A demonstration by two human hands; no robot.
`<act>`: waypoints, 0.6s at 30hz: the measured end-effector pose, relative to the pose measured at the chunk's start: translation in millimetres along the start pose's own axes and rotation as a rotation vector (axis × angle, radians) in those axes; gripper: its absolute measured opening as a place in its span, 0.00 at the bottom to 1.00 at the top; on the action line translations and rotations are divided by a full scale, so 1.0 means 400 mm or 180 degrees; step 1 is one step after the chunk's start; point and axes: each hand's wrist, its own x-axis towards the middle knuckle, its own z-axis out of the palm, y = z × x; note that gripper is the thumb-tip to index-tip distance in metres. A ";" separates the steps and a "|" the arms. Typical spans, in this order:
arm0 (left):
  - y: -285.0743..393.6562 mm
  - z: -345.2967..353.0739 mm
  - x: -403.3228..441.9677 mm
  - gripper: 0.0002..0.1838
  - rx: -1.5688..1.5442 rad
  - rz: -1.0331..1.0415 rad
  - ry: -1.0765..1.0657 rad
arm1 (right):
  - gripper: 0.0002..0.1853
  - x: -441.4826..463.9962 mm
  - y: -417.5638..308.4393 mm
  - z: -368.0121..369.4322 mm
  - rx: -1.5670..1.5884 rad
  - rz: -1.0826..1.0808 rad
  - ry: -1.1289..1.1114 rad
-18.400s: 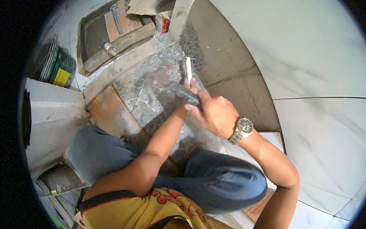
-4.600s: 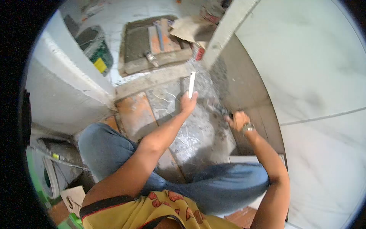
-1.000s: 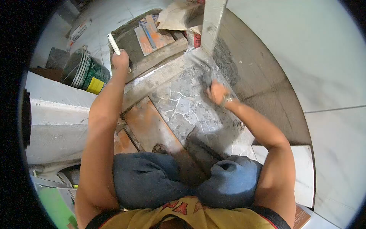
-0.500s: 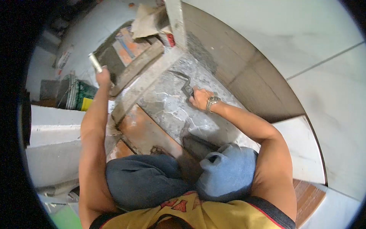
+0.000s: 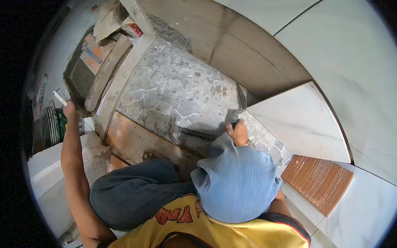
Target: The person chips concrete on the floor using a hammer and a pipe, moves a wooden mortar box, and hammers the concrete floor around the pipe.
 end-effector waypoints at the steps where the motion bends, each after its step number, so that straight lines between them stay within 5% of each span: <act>1: -0.035 0.026 0.051 0.29 0.0246 0.0065 0.0073 | 0.35 0.020 -0.003 0.029 0.0205 -0.0117 -0.0020; 6: 0.078 0.029 -0.021 0.36 -0.0545 -0.0463 -0.0351 | 0.41 0.059 -0.091 0.139 0.0678 0.0007 -0.0069; 11: 0.180 0.018 -0.095 0.24 0.0067 0.1231 -0.0441 | 0.36 -0.012 -0.094 0.083 0.0628 -0.0284 0.0065; 14: 0.185 0.032 -0.102 0.22 0.0142 0.1443 -0.0587 | 0.32 -0.050 -0.159 0.035 0.0732 -0.0512 0.0302; 18: 0.182 0.046 -0.079 0.21 0.0451 0.1229 -0.0674 | 0.23 -0.018 -0.153 0.103 0.2599 0.0142 -0.0991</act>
